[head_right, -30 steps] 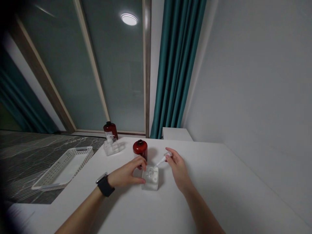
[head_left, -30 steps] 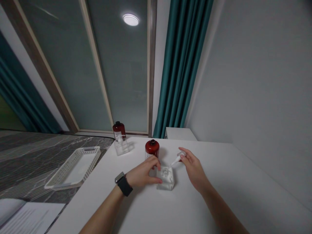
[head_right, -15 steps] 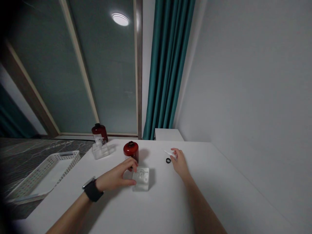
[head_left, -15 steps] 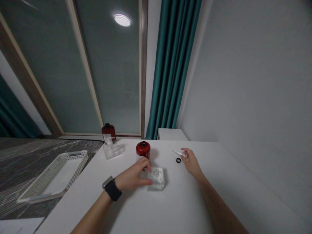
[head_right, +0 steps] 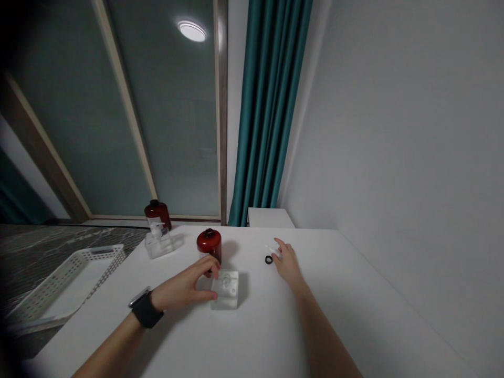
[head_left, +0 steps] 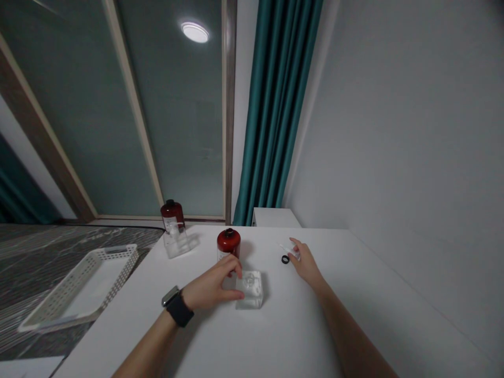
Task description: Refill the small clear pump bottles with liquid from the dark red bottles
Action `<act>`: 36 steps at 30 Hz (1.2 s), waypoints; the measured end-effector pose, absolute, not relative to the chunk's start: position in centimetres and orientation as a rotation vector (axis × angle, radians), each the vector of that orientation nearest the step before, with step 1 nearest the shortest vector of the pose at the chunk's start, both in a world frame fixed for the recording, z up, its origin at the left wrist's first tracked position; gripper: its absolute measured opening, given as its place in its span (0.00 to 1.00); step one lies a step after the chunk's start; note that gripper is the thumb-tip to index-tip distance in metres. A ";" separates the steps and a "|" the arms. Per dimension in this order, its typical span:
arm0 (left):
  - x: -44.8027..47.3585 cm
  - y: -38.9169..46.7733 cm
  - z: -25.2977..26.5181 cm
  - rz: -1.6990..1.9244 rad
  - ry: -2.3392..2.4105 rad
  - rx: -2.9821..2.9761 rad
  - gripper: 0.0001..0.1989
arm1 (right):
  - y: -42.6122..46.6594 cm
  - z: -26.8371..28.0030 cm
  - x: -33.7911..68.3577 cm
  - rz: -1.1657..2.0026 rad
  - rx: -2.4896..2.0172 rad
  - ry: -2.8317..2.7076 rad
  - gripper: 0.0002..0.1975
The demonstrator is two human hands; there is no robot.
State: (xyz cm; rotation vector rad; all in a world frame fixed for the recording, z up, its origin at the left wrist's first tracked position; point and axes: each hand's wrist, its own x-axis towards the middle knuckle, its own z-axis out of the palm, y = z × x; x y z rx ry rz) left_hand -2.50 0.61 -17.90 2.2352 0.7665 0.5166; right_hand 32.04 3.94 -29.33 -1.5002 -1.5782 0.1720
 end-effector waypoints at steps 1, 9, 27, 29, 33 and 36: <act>-2.5 0.6 -17.9 0.516 0.766 2.233 0.13 | 3.9 -29.3 32.1 0.171 -1.500 -1.583 0.24; -2.6 0.7 -18.1 0.520 0.751 2.233 0.13 | 3.7 -28.7 32.5 0.154 -1.487 -1.628 0.19; -2.6 0.7 -18.1 0.518 0.752 2.233 0.13 | 3.4 -27.6 32.0 0.144 -1.473 -1.615 0.17; -2.6 0.7 -18.1 0.515 0.755 2.233 0.13 | 3.2 -27.1 31.8 0.127 -1.468 -1.586 0.16; -2.6 0.8 -18.2 0.524 0.751 2.240 0.13 | 2.4 -25.8 30.3 0.109 -1.446 -1.509 0.15; -2.6 0.8 -18.2 0.543 0.738 2.242 0.13 | 1.1 -24.7 27.6 0.179 -1.389 -1.524 0.15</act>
